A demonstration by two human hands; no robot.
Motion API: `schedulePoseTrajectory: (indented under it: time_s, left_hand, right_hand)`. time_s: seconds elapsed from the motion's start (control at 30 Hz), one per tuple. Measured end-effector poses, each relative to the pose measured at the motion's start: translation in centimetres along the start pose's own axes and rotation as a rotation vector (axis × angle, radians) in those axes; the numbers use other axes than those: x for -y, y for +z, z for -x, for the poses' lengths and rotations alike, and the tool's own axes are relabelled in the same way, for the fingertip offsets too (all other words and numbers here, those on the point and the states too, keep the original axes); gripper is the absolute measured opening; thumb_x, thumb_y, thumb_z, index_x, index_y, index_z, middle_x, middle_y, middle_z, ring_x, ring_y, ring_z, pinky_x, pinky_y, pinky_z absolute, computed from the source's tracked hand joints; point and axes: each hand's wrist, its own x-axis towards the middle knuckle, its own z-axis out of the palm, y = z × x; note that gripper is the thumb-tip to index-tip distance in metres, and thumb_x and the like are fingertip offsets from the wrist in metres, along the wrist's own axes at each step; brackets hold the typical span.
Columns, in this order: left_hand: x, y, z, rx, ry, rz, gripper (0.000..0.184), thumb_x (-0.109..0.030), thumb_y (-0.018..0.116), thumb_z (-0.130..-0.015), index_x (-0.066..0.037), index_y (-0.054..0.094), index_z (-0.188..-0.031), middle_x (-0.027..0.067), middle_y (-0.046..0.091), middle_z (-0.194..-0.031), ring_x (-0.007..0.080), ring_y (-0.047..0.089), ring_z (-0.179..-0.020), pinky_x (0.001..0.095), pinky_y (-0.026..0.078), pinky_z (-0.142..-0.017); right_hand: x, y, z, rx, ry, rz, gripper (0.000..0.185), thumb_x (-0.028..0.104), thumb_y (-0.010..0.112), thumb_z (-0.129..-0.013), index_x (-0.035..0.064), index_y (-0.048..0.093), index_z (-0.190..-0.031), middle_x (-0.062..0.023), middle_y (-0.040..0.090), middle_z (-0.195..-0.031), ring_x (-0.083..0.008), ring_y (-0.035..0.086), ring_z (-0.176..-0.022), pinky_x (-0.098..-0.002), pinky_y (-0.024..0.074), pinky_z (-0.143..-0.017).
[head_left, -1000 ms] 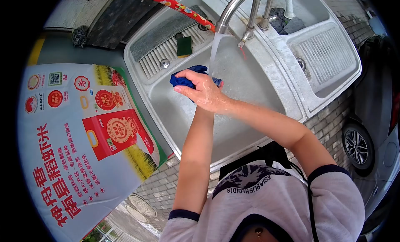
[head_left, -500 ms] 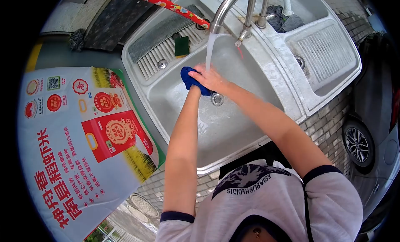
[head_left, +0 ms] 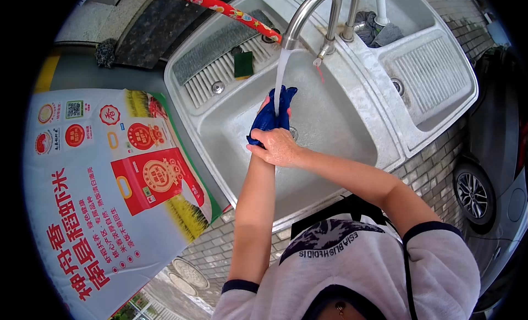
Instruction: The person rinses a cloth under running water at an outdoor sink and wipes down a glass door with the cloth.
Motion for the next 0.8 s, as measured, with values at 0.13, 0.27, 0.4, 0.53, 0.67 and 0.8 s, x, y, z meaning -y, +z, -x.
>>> schedulePoseTrajectory:
  time_s: [0.13,0.27,0.4,0.53,0.67,0.8]
  left_hand:
    - [0.7,-1.0,-1.9,0.048,0.023,0.193,0.033,-0.037,0.048,-0.087,-0.007,0.056,-0.098,0.0056,0.06,-0.09,0.0177,0.057,-0.083,0.0301,0.047,-0.072]
    - [1.8,2.1,-1.6,-0.219,0.073,0.008,0.032,-0.038,0.048,-0.087,-0.011,0.053,-0.105,0.0062,0.057,-0.104,0.0214,0.057,-0.093,0.0393,0.047,-0.082]
    - [1.3,3.1,1.1,-0.327,-0.012,-0.06,0.04,-0.044,0.047,-0.087,-0.013,0.049,-0.112,0.0051,0.056,-0.106,0.0267,0.052,-0.102,0.0462,0.038,-0.092]
    - [-1.1,2.2,1.1,0.184,-0.05,0.228,0.048,-0.049,0.045,-0.086,-0.006,0.053,-0.104,0.0155,0.056,-0.102,0.0366,0.054,-0.094,0.0492,0.041,-0.088]
    - [-0.7,-3.6,-0.8,0.251,-0.182,0.38,0.027,-0.019,0.044,-0.086,0.002,0.054,-0.101,0.0169,0.058,-0.101,0.0282,0.056,-0.098,0.0427,0.043,-0.089]
    - [-0.3,3.7,1.6,-0.123,0.076,0.293,0.032,-0.005,0.047,-0.081,0.002,0.045,-0.113,0.0153,0.052,-0.114,0.0284,0.048,-0.109,0.0471,0.031,-0.099]
  right_hand:
    - [-4.2,-1.3,-4.2,-0.417,-0.04,0.251,0.024,0.029,0.057,-0.079,0.0074,0.055,-0.068,-0.0147,0.055,-0.056,-0.033,0.056,-0.052,-0.0408,0.0446,-0.047]
    - [-7.8,-4.0,-6.3,-0.427,0.193,0.131,0.026,0.031,0.054,-0.081,0.0051,0.055,-0.075,-0.0178,0.058,-0.064,-0.0377,0.057,-0.061,-0.0446,0.0455,-0.056]
    - [-7.9,-4.8,-5.6,-0.395,0.264,-0.218,0.026,0.029,0.053,-0.082,0.0031,0.052,-0.084,-0.0197,0.06,-0.072,-0.0403,0.057,-0.069,-0.0466,0.0443,-0.06]
    - [-2.8,-3.1,-2.4,-0.078,-0.038,-0.108,0.026,0.029,0.057,-0.079,0.005,0.053,-0.086,-0.0162,0.059,-0.069,-0.035,0.057,-0.065,-0.0408,0.0438,-0.059]
    - [-3.1,-3.9,-0.1,-0.27,-0.101,-0.079,0.031,0.027,0.065,-0.075,0.0045,0.053,-0.091,-0.0108,0.055,-0.078,-0.0237,0.054,-0.067,-0.0313,0.0426,-0.06]
    - [-10.8,-2.1,-3.3,-0.619,0.441,-0.535,0.06,0.045,0.064,-0.075,-0.0044,0.045,-0.104,-0.0142,0.047,-0.099,-0.026,0.051,-0.092,-0.0352,0.0411,-0.08]
